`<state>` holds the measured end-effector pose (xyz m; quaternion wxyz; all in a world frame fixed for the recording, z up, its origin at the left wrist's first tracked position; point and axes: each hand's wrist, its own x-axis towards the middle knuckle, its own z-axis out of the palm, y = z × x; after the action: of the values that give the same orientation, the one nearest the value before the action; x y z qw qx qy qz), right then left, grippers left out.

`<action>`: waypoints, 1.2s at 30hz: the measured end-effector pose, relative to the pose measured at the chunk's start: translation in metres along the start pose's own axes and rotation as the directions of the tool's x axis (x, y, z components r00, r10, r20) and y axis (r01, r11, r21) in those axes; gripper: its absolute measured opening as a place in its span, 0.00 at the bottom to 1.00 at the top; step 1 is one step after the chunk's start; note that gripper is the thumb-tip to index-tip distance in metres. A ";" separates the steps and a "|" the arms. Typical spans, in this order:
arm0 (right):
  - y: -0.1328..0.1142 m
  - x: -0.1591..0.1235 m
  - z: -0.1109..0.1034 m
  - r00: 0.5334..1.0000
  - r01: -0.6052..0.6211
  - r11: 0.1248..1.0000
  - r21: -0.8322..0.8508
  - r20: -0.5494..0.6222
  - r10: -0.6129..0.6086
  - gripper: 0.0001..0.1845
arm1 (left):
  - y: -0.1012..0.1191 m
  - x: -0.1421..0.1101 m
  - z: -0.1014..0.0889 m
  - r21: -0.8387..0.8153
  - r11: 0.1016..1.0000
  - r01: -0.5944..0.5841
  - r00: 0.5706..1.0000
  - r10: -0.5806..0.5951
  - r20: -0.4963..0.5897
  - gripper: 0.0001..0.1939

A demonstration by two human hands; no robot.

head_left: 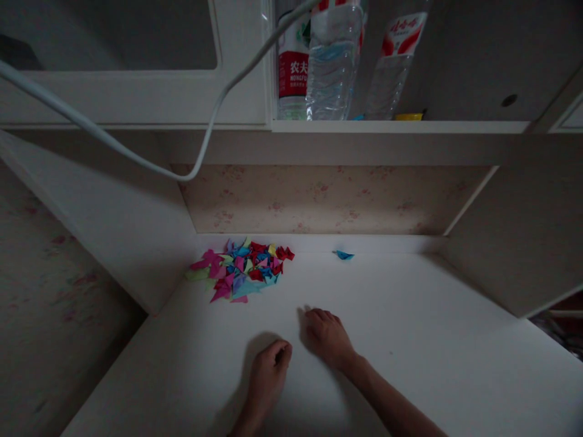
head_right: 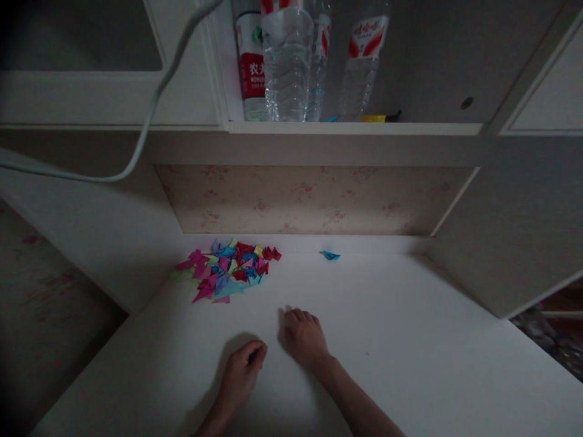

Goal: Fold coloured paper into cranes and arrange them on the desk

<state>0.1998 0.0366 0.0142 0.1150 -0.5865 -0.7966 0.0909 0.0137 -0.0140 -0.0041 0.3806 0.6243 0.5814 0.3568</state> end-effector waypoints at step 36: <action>-0.043 0.166 0.006 0.992 0.058 0.839 0.541 -0.124 0.011 0.16 | 0.004 0.004 -0.003 0.095 0.995 0.030 0.992 -0.018 -0.122 0.17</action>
<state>0.1112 0.1829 0.0331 0.3260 -0.5247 -0.7367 0.2752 0.0137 -0.0101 0.0011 0.3181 0.6122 0.6275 0.3609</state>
